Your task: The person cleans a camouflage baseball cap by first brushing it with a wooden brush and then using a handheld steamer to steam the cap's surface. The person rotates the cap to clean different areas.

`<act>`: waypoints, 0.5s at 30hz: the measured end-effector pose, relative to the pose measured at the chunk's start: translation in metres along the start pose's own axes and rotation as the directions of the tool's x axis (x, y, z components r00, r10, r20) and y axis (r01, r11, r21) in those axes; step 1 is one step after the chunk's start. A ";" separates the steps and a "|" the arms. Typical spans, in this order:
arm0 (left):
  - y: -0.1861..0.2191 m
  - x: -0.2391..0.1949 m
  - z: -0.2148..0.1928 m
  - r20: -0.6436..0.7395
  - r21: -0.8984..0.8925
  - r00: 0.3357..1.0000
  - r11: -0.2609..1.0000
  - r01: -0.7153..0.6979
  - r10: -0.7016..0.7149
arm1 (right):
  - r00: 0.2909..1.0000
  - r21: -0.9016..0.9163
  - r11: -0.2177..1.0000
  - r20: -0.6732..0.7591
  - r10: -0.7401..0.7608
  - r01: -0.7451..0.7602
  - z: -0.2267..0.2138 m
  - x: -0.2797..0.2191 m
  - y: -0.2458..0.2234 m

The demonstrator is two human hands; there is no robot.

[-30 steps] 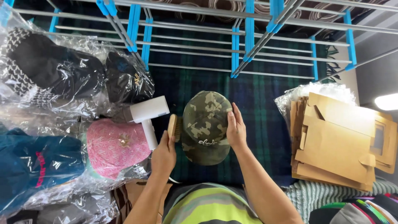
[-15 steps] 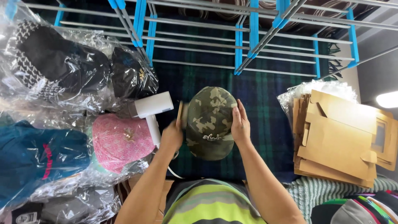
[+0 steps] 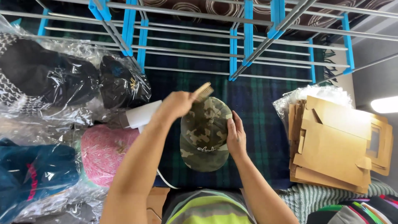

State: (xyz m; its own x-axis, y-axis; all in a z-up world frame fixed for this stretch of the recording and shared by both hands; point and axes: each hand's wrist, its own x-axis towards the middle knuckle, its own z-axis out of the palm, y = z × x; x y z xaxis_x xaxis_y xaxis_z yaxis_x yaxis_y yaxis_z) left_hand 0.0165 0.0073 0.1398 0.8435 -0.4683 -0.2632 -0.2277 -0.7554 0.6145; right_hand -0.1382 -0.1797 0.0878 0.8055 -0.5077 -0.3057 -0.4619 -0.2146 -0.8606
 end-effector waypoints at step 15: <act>0.048 -0.095 0.084 -0.191 -0.981 0.869 0.071 -0.178 -0.457 | 0.622 -0.135 0.607 0.181 -0.762 0.783 0.021 -0.057 -0.036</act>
State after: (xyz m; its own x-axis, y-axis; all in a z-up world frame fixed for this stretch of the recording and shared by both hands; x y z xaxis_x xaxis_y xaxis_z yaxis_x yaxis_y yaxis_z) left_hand -0.1153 -0.0230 0.1315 0.9296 0.0259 -0.3677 0.3112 0.4797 0.8204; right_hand -0.1593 -0.1257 0.1278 0.9201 -0.0013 0.3916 0.3001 -0.6401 -0.7072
